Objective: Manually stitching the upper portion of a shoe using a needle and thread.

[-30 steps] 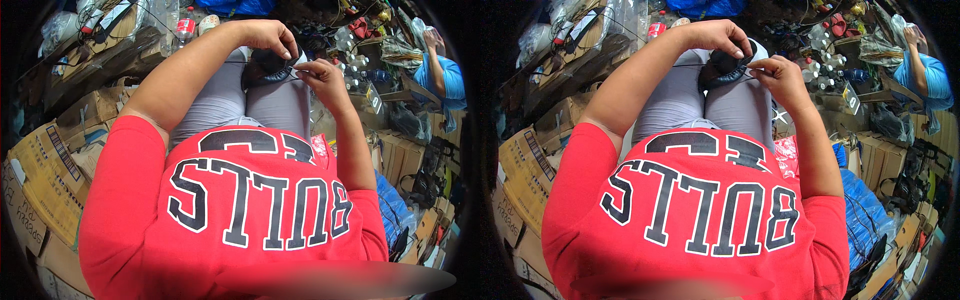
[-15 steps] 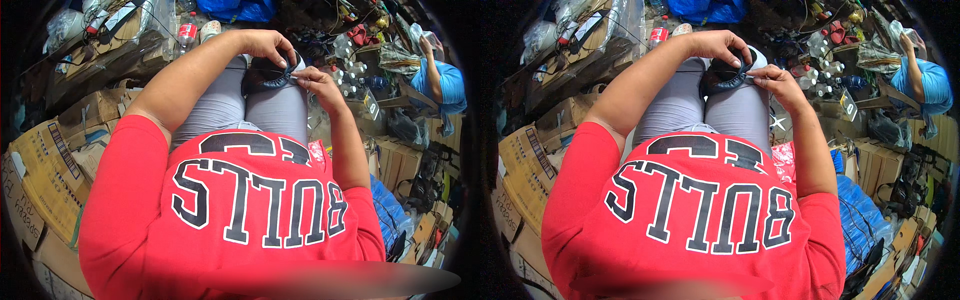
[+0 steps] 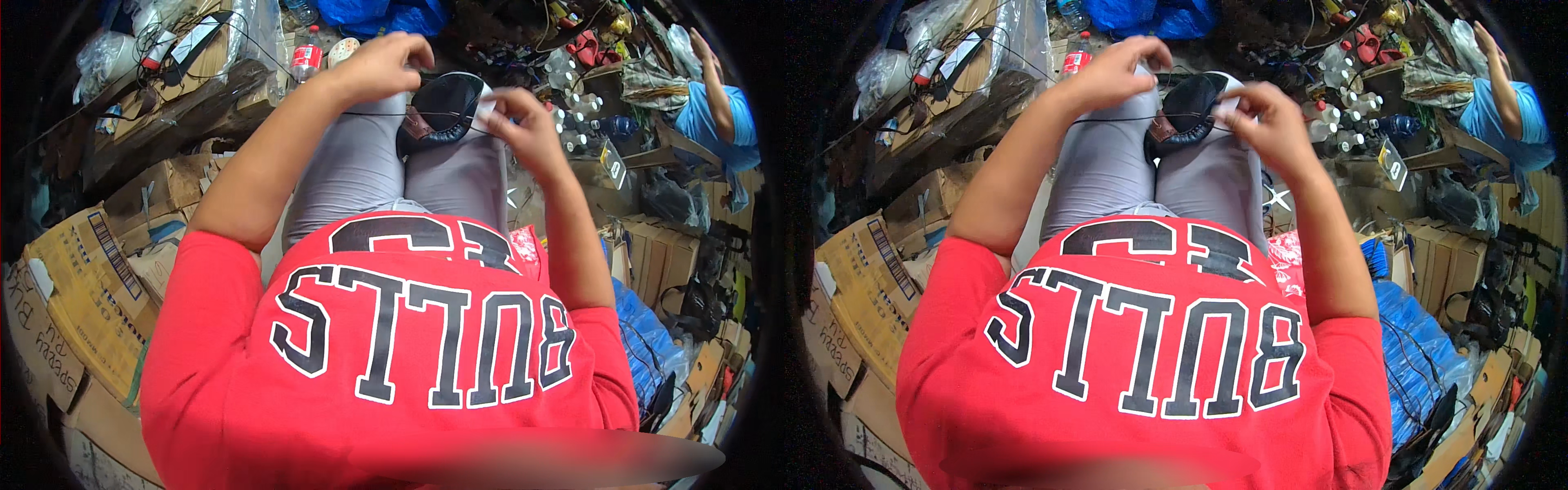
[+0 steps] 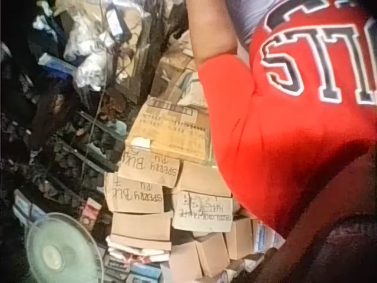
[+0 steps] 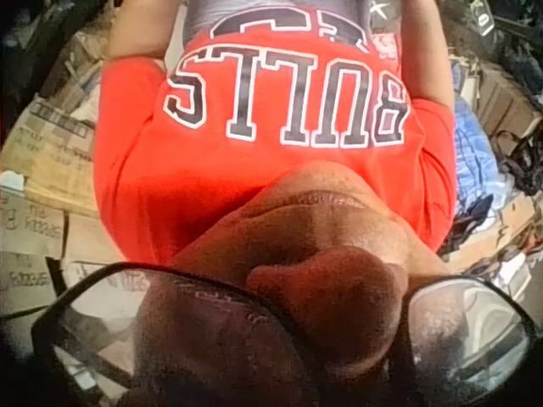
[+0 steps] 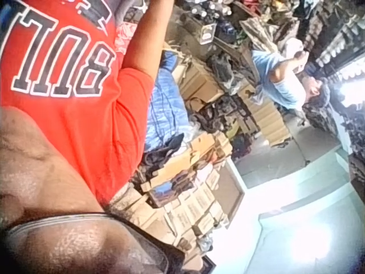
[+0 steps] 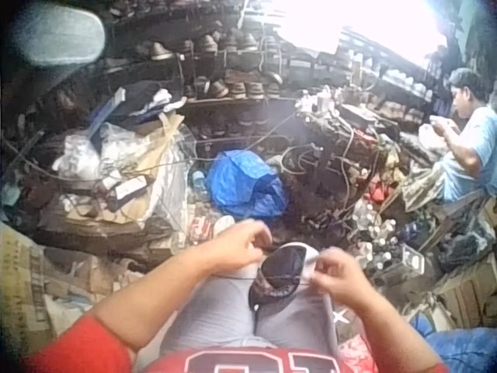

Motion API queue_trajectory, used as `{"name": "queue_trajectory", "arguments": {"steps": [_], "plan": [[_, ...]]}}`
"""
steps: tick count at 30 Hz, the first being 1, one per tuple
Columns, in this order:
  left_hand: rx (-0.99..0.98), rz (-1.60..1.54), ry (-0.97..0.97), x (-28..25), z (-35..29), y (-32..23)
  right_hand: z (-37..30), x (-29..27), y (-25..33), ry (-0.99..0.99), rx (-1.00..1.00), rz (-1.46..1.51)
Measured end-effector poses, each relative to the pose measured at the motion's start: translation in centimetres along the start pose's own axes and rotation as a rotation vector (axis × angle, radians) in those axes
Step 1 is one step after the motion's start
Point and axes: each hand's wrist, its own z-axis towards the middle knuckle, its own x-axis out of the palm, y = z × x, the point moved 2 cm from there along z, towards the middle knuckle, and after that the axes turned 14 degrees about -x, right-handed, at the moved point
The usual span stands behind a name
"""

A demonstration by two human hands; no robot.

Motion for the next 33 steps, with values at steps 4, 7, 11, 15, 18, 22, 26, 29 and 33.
{"name": "queue_trajectory", "arguments": {"steps": [4,7,11,15,18,22,26,29,33], "plan": [[0.046,0.224,0.042,3.6,-5.3,-1.5,3.3,0.4,1.1,0.313,0.290,-0.286],[0.074,0.277,0.027,4.7,-5.7,-2.3,2.8,-0.4,-0.5,0.370,0.241,-0.218],[0.164,0.238,0.015,6.7,-6.0,-3.1,0.8,-1.9,0.5,0.407,0.380,-0.356],[0.182,0.079,0.068,7.7,-6.1,-2.9,-1.9,-3.6,0.8,0.341,0.455,-0.292],[0.273,-0.167,0.191,7.3,-6.3,-2.2,-4.2,-3.2,0.2,0.184,0.502,0.040],[0.100,-0.343,0.123,3.3,-7.2,-1.2,-2.0,-1.9,1.0,0.184,0.415,-0.358],[-0.320,-0.226,-0.172,-4.5,-6.8,2.9,-0.3,-0.3,1.1,0.129,0.280,-0.567],[-0.245,0.180,-0.326,-9.2,-8.2,5.8,0.4,1.0,2.1,0.110,0.256,-0.520],[-0.145,0.029,-0.321,-5.2,-8.9,1.8,-0.7,0.7,2.6,0.044,0.010,-0.497]]}}
